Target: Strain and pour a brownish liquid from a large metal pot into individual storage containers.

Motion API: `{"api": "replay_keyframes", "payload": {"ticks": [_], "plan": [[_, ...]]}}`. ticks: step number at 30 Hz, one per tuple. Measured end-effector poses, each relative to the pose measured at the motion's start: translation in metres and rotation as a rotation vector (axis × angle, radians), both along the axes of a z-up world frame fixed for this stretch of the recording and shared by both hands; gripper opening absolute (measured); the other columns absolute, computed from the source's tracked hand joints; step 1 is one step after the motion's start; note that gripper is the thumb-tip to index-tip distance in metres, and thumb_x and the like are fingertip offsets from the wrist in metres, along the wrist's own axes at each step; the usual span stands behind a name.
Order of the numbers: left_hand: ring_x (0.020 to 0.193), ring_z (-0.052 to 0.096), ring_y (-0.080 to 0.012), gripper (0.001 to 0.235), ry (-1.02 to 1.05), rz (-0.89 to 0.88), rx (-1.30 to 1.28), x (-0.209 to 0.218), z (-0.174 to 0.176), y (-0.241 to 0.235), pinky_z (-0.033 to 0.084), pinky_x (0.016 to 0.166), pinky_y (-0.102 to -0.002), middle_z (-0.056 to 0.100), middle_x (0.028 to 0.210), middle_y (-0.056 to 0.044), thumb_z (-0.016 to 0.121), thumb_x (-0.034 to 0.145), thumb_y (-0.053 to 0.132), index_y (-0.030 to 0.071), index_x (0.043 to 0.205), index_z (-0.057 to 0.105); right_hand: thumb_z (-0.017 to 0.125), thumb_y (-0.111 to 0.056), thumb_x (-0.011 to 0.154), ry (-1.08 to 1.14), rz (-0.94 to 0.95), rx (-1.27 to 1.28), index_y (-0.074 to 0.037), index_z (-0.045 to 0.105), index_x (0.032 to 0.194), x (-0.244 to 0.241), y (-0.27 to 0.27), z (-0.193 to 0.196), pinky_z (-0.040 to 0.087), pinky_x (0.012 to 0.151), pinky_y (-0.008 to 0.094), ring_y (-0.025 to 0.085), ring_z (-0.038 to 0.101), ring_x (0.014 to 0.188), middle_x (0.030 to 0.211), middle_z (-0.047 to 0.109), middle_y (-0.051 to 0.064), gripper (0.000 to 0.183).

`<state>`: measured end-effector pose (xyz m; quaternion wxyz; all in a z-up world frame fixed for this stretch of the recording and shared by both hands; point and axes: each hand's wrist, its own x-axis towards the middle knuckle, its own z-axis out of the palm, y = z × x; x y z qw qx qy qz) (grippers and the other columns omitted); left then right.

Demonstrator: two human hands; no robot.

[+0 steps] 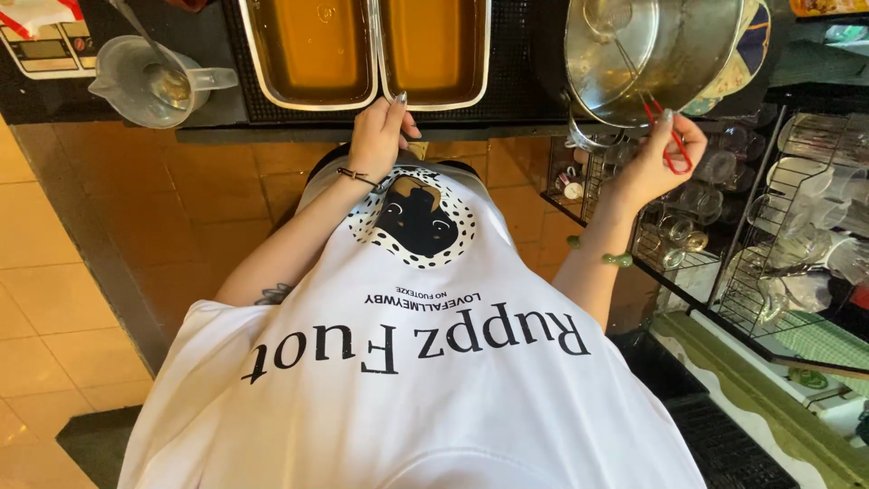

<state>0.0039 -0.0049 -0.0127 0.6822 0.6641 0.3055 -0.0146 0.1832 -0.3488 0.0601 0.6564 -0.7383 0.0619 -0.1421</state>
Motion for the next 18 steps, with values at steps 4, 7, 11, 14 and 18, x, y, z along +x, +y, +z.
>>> {"api": "replay_keyframes", "payload": {"ticks": [4,7,11,14,18], "plan": [[0.056,0.065,-0.0119,0.042,0.012,-0.005,0.016,0.001,0.005,0.000,0.053,0.056,-0.026,0.074,0.073,-0.007,0.045,0.109,0.032,0.001,0.087,0.063,0.066,-0.024,0.103,0.175,-0.179,0.168,-0.005,0.058,0.102,-0.012,0.034,0.045,0.030,0.047,0.025,0.009,0.045,0.055,0.078,0.058,0.002,0.021],[0.056,0.064,-0.0120,0.042,-0.003,0.007,0.007,0.000,0.005,0.000,0.052,0.056,-0.026,0.074,0.073,-0.007,0.046,0.110,0.031,0.001,0.086,0.063,0.051,-0.040,0.099,0.117,-0.356,0.189,-0.004,0.057,0.099,-0.019,0.021,0.045,0.025,0.041,0.024,0.009,0.041,0.049,0.076,0.056,0.002,0.036],[0.055,0.064,-0.0112,0.043,0.000,-0.004,0.012,0.002,0.009,0.002,0.052,0.055,-0.026,0.074,0.071,-0.006,0.046,0.109,0.032,0.001,0.086,0.065,0.056,-0.033,0.101,-0.554,-0.392,-0.421,-0.008,0.054,0.101,-0.032,0.028,0.062,0.035,0.060,0.031,0.017,0.043,0.070,0.092,0.053,0.004,0.025],[0.057,0.065,-0.0105,0.043,-0.013,0.017,-0.003,0.001,0.012,0.001,0.053,0.056,-0.025,0.074,0.072,-0.006,0.047,0.109,0.032,0.000,0.089,0.068,0.069,-0.008,0.100,-0.636,0.015,-0.689,-0.002,0.064,0.101,-0.049,0.079,0.067,0.052,0.093,0.045,0.029,0.061,0.101,0.100,0.066,0.009,0.007],[0.057,0.067,-0.0104,0.042,-0.023,0.020,-0.005,0.000,0.015,0.000,0.053,0.055,-0.025,0.074,0.072,-0.006,0.048,0.109,0.031,0.000,0.090,0.069,0.065,-0.001,0.109,-0.289,0.601,-0.621,0.001,0.060,0.130,-0.020,0.192,0.059,0.056,0.095,0.039,0.028,0.066,0.107,0.117,0.064,0.016,0.022]]}}
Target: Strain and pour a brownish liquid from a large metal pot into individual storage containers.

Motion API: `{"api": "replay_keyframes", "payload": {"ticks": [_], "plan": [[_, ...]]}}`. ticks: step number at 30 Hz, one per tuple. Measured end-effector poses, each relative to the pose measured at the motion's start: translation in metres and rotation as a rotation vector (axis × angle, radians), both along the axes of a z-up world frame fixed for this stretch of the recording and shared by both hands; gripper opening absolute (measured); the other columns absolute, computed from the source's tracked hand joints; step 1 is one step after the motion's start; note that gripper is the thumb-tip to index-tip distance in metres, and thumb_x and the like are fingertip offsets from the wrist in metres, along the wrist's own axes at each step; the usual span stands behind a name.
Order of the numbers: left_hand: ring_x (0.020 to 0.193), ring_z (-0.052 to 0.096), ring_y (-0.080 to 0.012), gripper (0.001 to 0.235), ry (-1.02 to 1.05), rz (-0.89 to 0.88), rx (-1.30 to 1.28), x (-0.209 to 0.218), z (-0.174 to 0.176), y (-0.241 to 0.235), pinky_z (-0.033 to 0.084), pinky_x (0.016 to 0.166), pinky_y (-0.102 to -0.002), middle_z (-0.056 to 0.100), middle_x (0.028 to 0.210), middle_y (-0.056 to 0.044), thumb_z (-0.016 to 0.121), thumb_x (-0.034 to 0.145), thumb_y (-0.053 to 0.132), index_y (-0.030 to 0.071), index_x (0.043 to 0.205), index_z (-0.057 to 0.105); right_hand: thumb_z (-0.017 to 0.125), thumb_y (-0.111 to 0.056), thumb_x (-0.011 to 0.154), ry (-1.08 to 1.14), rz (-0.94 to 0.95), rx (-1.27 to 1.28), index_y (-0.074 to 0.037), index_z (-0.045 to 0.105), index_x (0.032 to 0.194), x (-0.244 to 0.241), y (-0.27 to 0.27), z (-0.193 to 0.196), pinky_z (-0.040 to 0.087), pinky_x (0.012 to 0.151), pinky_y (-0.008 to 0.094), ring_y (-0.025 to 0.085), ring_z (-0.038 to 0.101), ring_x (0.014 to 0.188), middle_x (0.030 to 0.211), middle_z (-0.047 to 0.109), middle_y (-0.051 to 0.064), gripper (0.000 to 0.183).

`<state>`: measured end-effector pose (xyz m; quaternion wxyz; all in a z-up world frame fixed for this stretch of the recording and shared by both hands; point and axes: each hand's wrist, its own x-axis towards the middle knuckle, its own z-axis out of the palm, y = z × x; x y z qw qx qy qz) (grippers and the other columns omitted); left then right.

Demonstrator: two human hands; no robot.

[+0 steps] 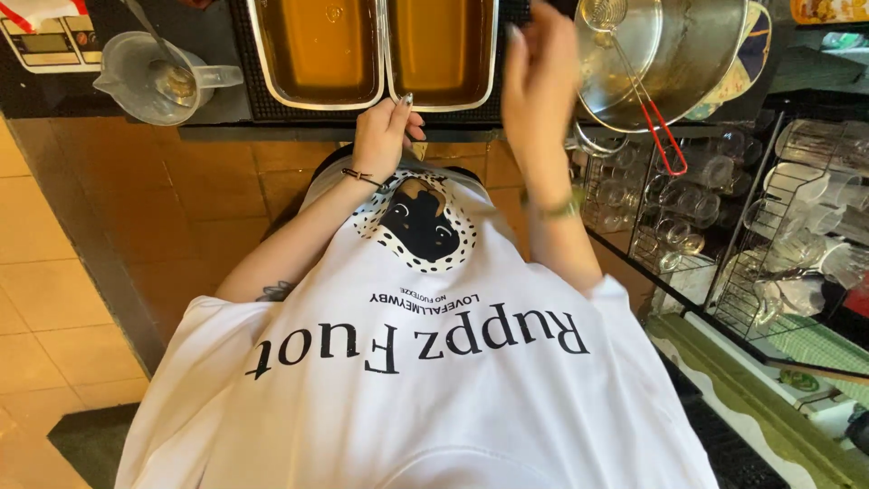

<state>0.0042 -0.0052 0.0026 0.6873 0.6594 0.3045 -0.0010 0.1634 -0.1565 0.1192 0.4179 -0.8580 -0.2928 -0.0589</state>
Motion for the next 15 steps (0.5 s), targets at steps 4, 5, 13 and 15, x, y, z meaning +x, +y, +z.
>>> {"api": "replay_keyframes", "payload": {"ticks": [4,5,13,15], "plan": [[0.055,0.065,-0.0114,0.042,0.022,0.010,0.001,0.001,-0.004,0.001,0.053,0.055,-0.026,0.074,0.071,-0.006,0.047,0.108,0.031,0.000,0.089,0.069,0.063,-0.021,0.107,0.091,-0.051,-0.275,0.000,0.059,0.106,0.045,0.026,-0.087,0.050,0.074,0.050,0.041,0.064,0.083,0.092,0.067,0.019,0.022],[0.055,0.064,-0.0118,0.042,0.041,0.014,-0.020,0.000,-0.010,-0.002,0.053,0.055,-0.026,0.074,0.071,-0.007,0.047,0.108,0.030,0.000,0.088,0.069,0.060,-0.023,0.108,0.126,-0.038,-0.272,0.000,0.056,0.099,0.046,0.028,-0.097,0.049,0.073,0.052,0.045,0.063,0.083,0.091,0.066,0.021,0.025],[0.062,0.070,-0.0120,0.043,-0.022,-0.010,0.095,0.001,0.001,0.001,0.057,0.063,-0.028,0.077,0.078,-0.007,0.045,0.109,0.027,-0.001,0.087,0.069,0.046,-0.017,0.111,0.170,0.017,-0.097,0.000,0.050,0.099,0.032,0.026,-0.112,0.047,0.069,0.048,0.042,0.061,0.079,0.087,0.062,0.021,0.021],[0.063,0.069,-0.0124,0.043,-0.016,-0.031,0.119,0.002,0.004,0.001,0.057,0.065,-0.029,0.078,0.081,-0.007,0.043,0.110,0.025,0.000,0.087,0.070,0.045,-0.016,0.112,0.159,0.012,-0.078,0.000,0.048,0.098,0.031,0.026,-0.112,0.046,0.067,0.047,0.040,0.059,0.074,0.084,0.060,0.021,0.022]]}}
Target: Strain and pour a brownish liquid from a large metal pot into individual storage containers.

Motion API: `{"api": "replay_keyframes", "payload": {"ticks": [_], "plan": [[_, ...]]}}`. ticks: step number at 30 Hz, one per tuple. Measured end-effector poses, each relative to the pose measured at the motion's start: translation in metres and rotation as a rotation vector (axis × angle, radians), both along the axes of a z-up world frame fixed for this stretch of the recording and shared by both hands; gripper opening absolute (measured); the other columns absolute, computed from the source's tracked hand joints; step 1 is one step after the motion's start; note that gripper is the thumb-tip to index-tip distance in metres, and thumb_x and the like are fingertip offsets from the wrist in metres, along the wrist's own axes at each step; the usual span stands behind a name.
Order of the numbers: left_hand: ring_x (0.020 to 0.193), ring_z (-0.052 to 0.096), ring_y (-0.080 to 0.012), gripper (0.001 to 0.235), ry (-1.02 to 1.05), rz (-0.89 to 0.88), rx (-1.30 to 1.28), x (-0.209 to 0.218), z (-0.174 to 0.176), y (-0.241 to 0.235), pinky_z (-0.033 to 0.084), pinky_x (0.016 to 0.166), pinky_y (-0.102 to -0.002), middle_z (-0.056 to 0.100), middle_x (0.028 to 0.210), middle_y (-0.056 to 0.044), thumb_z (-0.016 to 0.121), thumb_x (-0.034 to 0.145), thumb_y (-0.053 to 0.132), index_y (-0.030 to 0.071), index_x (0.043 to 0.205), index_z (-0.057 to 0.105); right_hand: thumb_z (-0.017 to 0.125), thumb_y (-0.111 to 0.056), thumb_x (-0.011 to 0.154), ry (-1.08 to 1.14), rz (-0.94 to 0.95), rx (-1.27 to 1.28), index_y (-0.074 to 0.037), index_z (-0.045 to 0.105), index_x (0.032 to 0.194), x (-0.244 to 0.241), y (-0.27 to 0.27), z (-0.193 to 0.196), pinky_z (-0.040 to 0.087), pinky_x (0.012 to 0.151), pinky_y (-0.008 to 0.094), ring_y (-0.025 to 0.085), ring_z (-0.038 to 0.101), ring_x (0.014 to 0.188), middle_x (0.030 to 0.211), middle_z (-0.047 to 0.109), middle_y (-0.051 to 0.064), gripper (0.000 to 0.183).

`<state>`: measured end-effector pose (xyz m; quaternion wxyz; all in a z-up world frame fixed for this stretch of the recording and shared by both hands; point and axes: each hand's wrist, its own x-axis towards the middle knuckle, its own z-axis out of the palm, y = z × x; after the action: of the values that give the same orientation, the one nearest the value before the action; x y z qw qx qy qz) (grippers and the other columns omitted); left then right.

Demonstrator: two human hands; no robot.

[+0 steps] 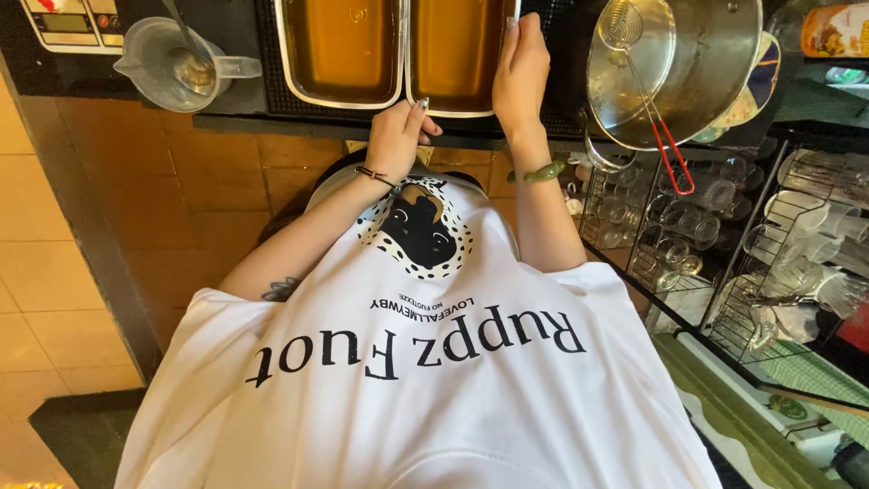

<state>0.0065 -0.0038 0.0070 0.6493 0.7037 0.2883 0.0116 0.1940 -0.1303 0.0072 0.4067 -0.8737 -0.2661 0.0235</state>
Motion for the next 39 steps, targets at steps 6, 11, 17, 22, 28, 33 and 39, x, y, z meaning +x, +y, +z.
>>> {"api": "replay_keyframes", "payload": {"ticks": [6,11,17,22,28,33,39], "plan": [[0.068,0.070,-0.0158,0.041,-0.008,0.033,-0.011,0.000,-0.011,-0.002,0.058,0.069,-0.030,0.079,0.085,-0.009,0.045,0.109,0.024,-0.001,0.089,0.070,0.045,-0.014,0.113,-0.066,0.007,0.033,0.000,0.048,0.098,0.000,-0.001,-0.002,0.046,0.068,0.047,0.041,0.056,0.076,0.085,0.056,0.021,0.020],[0.080,0.076,-0.0254,0.043,-0.041,0.011,0.144,-0.002,-0.012,-0.001,0.057,0.077,-0.038,0.080,0.087,-0.011,0.046,0.108,0.028,0.001,0.084,0.070,0.045,-0.014,0.113,-0.076,0.025,0.036,0.000,0.049,0.098,0.000,-0.001,-0.001,0.045,0.069,0.047,0.040,0.057,0.078,0.086,0.057,0.020,0.021],[0.079,0.075,-0.0287,0.044,-0.053,0.011,0.173,-0.001,-0.010,0.000,0.056,0.077,-0.040,0.079,0.086,-0.011,0.047,0.108,0.030,0.002,0.082,0.068,0.046,-0.015,0.113,-0.012,-0.028,0.013,0.000,0.050,0.095,-0.002,-0.004,-0.001,0.045,0.065,0.045,0.035,0.057,0.070,0.080,0.057,0.017,0.023],[0.080,0.072,-0.0292,0.044,-0.040,-0.011,0.203,0.001,-0.011,-0.007,0.055,0.078,-0.041,0.078,0.085,-0.009,0.048,0.107,0.031,0.004,0.079,0.069,0.044,-0.015,0.114,-0.051,0.006,0.038,0.000,0.048,0.096,0.001,-0.013,0.003,0.044,0.065,0.044,0.033,0.056,0.070,0.080,0.055,0.017,0.024],[0.087,0.066,-0.0288,0.043,-0.043,-0.043,0.250,0.004,-0.009,-0.013,0.051,0.084,-0.043,0.078,0.086,-0.006,0.047,0.107,0.030,0.006,0.079,0.069,0.044,-0.018,0.115,0.009,-0.027,0.050,0.000,0.049,0.096,0.000,-0.020,0.005,0.044,0.062,0.042,0.030,0.055,0.066,0.077,0.056,0.015,0.026],[0.088,0.065,-0.0276,0.043,-0.014,-0.042,0.226,0.007,-0.004,-0.016,0.051,0.084,-0.041,0.078,0.087,-0.005,0.047,0.107,0.030,0.006,0.080,0.069,0.042,-0.019,0.116,-0.025,0.003,0.098,0.000,0.048,0.099,0.000,-0.024,0.008,0.044,0.063,0.042,0.030,0.054,0.067,0.079,0.056,0.015,0.026],[0.091,0.065,-0.0287,0.041,-0.066,-0.060,0.240,0.010,-0.001,-0.018,0.050,0.086,-0.042,0.077,0.087,-0.005,0.046,0.108,0.030,0.005,0.085,0.070,0.042,-0.019,0.115,0.054,-0.032,0.095,-0.001,0.049,0.097,0.003,-0.031,0.000,0.045,0.062,0.040,0.027,0.055,0.065,0.076,0.056,0.013,0.026]]}}
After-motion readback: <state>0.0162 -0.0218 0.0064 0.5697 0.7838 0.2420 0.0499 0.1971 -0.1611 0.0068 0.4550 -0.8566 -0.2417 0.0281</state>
